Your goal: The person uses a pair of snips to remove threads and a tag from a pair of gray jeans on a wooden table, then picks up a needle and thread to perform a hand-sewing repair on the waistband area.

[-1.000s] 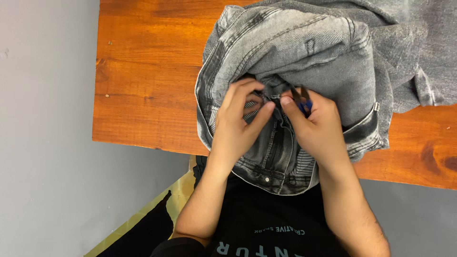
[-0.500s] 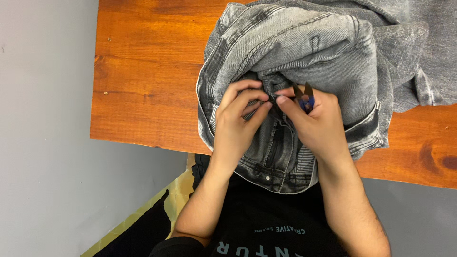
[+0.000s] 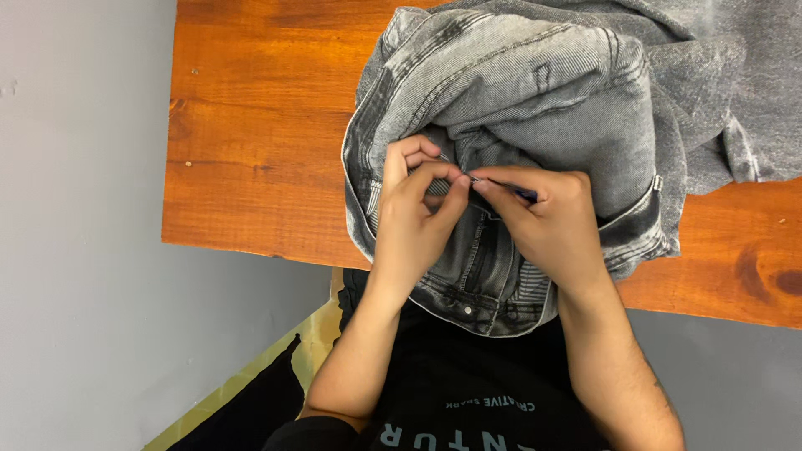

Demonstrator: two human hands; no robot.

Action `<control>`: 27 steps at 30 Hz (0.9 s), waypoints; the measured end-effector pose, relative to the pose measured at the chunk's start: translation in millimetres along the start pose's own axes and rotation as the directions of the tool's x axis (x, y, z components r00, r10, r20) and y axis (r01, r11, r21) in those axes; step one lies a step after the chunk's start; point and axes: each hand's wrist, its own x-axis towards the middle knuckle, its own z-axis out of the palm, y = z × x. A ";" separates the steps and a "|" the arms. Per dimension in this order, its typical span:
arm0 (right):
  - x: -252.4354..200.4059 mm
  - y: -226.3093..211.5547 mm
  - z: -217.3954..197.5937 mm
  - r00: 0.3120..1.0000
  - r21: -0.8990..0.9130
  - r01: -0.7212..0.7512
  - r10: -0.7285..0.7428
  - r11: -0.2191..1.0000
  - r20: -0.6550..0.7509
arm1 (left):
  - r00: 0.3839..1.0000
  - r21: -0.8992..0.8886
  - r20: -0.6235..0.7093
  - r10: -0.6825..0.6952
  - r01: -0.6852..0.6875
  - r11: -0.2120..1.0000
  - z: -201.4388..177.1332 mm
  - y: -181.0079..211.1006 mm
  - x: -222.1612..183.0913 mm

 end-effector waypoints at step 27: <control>98.0 -71.8 -37.0 0.600 -0.607 0.795 0.127 0.018 0.790 | 0.959 -0.169 0.253 -0.127 0.173 0.970 -19.6 -16.9 5.0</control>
